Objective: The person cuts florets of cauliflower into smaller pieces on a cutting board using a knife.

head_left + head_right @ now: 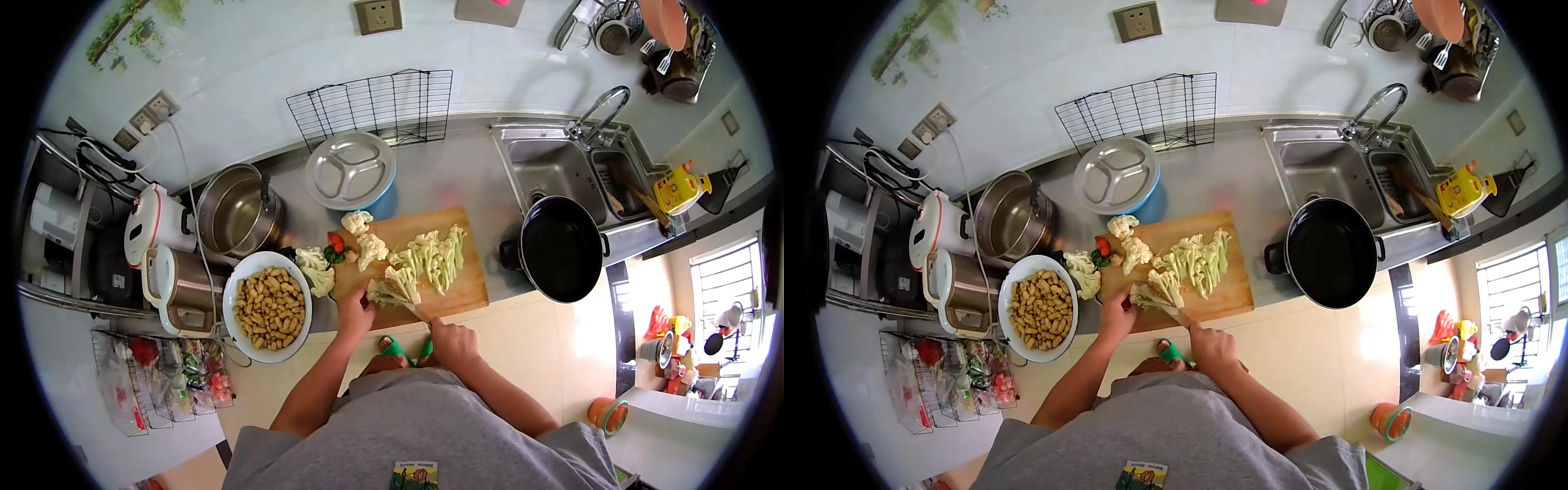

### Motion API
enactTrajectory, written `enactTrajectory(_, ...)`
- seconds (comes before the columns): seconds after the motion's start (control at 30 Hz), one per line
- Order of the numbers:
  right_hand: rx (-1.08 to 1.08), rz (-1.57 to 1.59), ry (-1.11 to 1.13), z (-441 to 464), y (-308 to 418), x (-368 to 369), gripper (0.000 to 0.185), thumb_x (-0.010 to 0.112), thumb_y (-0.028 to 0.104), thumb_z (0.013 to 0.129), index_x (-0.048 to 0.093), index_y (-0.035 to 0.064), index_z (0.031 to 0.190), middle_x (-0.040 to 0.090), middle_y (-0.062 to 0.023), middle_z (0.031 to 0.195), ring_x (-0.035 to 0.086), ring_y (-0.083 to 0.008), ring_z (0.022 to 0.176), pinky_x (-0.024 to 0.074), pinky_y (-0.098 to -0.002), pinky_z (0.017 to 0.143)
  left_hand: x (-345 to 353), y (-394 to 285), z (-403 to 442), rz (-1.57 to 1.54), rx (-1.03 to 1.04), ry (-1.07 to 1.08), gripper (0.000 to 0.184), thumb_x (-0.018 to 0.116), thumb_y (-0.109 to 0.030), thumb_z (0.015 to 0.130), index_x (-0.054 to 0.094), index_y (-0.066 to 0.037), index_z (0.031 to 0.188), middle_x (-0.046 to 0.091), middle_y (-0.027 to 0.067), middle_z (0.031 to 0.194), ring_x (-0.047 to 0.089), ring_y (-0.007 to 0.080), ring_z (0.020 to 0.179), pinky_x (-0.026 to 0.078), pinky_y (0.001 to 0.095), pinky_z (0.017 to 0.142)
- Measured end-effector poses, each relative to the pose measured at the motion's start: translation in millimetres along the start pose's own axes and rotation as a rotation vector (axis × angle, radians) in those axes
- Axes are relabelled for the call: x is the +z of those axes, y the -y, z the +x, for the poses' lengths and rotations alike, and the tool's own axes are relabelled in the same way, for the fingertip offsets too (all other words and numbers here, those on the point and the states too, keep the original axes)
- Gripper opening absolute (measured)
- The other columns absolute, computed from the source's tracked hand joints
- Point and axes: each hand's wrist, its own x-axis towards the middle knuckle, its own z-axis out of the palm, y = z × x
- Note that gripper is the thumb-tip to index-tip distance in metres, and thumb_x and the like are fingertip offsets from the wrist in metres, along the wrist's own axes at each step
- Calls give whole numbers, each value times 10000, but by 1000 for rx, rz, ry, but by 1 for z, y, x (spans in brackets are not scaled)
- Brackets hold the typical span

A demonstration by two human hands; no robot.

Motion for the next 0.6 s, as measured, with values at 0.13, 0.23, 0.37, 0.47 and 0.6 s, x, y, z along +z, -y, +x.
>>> enactTrajectory(0.13, -26, 39, 42, 13, -18, -19, 214, 507, 310, 940, 586, 117, 987, 686, -187, 782, 679, -390, 744, 529, -502, 669, 4, 16, -6, -125, -98, -8, 539, 588, 2, 782, 548, -26, 1319, 645, 114, 815, 608, 173, 694, 490, 300, 673)
enactTrajectory(0.23, -50, 112, 39, 10, -31, -34, 264, 455, 337, 966, 589, 112, 1002, 685, -196, 809, 672, -412, 779, 522, -526, 709, 5, 15, -7, -132, -108, -136, 542, 596, -20, 792, 538, -23, 1331, 668, 109, 850, 623, 170, 712, 495, 293, 686)
enactTrajectory(0.37, -60, 129, -2, 0, -42, -42, 248, 469, 328, 959, 588, 116, 1005, 683, -194, 787, 671, -410, 771, 525, -520, 695, 9, 3, -1, -145, -170, -115, 544, 619, -73, 799, 534, -17, 1333, 678, 116, 900, 642, 171, 757, 501, 291, 707)
enactTrajectory(0.47, -98, 44, -19, 0, -45, -42, 236, 463, 312, 962, 578, 113, 1015, 681, -180, 756, 676, -393, 744, 529, -511, 665, 15, 2, 5, -100, -141, -97, 550, 628, -104, 802, 530, -15, 1337, 663, 116, 894, 639, 182, 762, 503, 304, 708)
enactTrajectory(0.6, -62, -45, -5, -1, -47, -31, 227, 472, 304, 966, 584, 124, 1047, 682, -158, 738, 677, -365, 696, 521, -499, 619, 29, 17, 13, -97, -109, -89, 574, 643, -143, 800, 522, -28, 1349, 636, 127, 909, 630, 205, 765, 503, 316, 708)
